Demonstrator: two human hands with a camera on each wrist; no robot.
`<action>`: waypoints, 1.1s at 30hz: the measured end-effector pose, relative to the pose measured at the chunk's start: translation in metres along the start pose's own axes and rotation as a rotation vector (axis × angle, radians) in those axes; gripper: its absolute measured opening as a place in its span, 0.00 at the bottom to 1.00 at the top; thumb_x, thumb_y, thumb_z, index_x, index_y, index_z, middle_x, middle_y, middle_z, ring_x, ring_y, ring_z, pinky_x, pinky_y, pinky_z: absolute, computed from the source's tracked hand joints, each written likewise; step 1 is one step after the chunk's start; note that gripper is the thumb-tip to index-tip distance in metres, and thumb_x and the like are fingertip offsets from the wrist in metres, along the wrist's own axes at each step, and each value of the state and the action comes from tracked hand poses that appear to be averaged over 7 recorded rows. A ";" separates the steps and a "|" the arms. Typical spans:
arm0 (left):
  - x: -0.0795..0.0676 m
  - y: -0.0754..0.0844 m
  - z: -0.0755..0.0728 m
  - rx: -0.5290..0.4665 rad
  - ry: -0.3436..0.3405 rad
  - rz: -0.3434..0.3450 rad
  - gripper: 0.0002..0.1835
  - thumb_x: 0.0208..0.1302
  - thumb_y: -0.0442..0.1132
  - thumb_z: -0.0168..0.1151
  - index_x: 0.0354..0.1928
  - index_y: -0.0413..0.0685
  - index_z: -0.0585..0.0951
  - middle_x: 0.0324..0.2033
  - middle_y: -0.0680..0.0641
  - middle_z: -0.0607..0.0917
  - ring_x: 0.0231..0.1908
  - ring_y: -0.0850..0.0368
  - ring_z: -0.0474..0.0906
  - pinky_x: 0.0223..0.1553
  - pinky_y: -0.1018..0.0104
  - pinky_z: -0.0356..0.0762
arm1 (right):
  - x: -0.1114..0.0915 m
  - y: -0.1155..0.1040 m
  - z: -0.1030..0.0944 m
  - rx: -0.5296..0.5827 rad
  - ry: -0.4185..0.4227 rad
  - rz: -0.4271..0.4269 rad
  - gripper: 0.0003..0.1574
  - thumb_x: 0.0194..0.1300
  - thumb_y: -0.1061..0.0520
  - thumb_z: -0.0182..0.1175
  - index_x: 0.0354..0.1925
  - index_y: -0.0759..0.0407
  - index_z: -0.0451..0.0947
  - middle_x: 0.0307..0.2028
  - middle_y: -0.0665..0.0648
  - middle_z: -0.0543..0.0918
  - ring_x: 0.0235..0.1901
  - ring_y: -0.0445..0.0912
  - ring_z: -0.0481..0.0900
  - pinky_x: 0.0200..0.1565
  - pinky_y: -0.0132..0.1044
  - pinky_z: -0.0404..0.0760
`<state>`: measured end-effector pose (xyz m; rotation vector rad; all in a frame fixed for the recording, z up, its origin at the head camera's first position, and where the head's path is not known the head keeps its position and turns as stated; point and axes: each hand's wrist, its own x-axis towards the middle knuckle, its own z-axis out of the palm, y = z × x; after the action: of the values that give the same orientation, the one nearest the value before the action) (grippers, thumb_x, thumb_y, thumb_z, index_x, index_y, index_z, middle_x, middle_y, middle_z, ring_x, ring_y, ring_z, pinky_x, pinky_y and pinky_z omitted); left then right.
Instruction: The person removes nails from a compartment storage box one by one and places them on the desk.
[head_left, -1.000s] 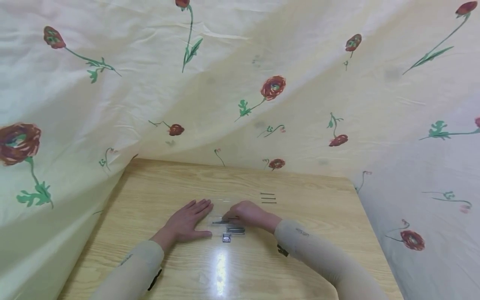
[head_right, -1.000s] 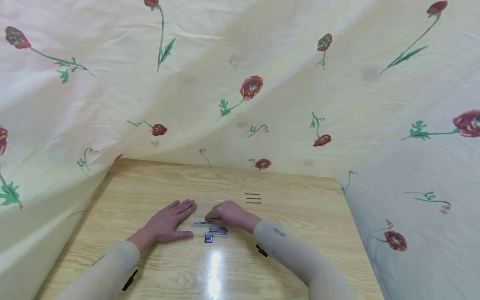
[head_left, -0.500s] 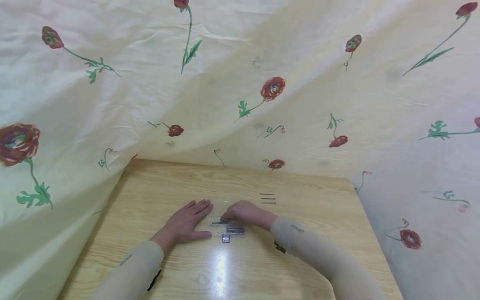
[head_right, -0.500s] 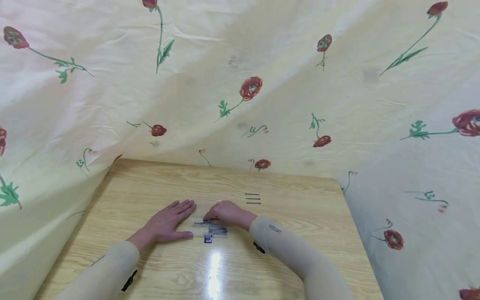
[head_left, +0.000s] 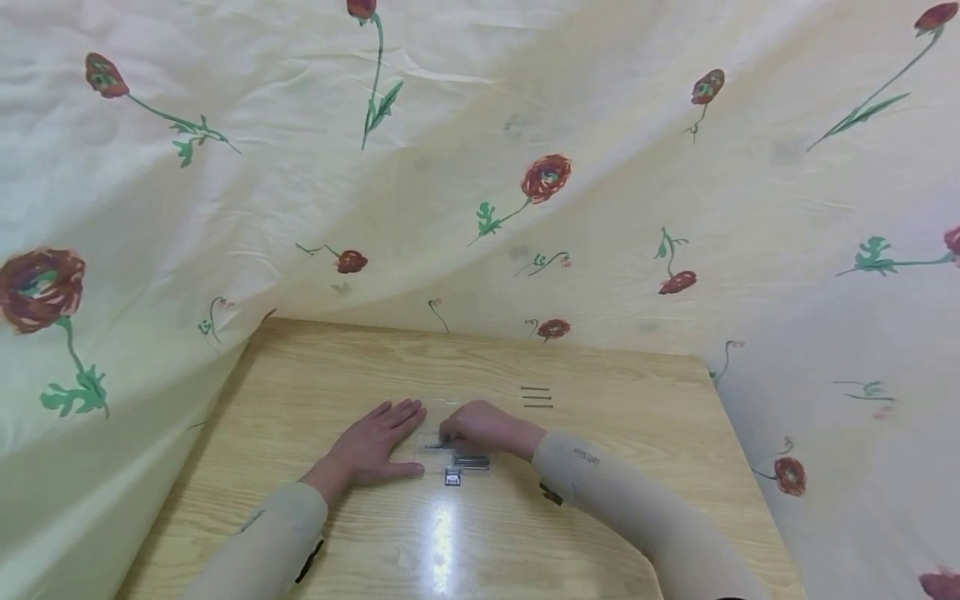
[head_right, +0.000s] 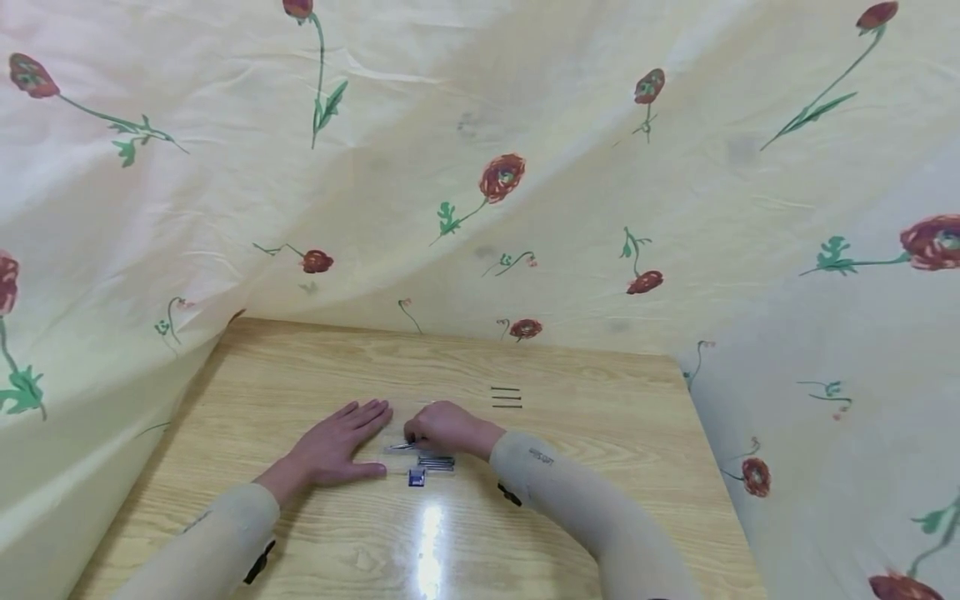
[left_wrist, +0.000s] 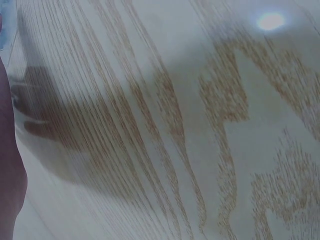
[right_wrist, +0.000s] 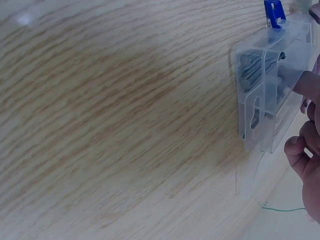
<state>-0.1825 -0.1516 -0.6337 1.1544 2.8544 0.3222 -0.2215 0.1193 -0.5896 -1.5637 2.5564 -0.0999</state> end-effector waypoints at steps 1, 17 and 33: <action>0.000 0.000 0.001 0.000 -0.001 -0.002 0.54 0.71 0.78 0.49 0.85 0.49 0.59 0.84 0.47 0.57 0.84 0.49 0.51 0.84 0.50 0.48 | 0.000 0.000 0.000 0.010 -0.007 0.015 0.06 0.71 0.57 0.71 0.46 0.52 0.90 0.40 0.48 0.93 0.38 0.38 0.89 0.45 0.26 0.86; 0.004 -0.001 -0.004 -0.007 0.020 0.007 0.53 0.71 0.76 0.52 0.85 0.47 0.59 0.84 0.45 0.59 0.83 0.47 0.53 0.84 0.48 0.50 | 0.002 0.002 -0.004 0.052 -0.021 0.091 0.05 0.71 0.56 0.71 0.44 0.52 0.90 0.36 0.47 0.92 0.30 0.35 0.83 0.39 0.25 0.84; 0.003 -0.006 -0.003 0.006 -0.001 0.006 0.54 0.71 0.77 0.50 0.85 0.48 0.58 0.84 0.45 0.57 0.83 0.48 0.52 0.84 0.50 0.49 | -0.055 0.023 -0.023 0.197 0.221 0.237 0.04 0.71 0.58 0.71 0.43 0.54 0.90 0.35 0.48 0.91 0.25 0.32 0.74 0.30 0.27 0.78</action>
<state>-0.1888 -0.1545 -0.6320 1.1647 2.8537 0.3137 -0.2203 0.1783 -0.5648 -1.2313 2.7748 -0.5066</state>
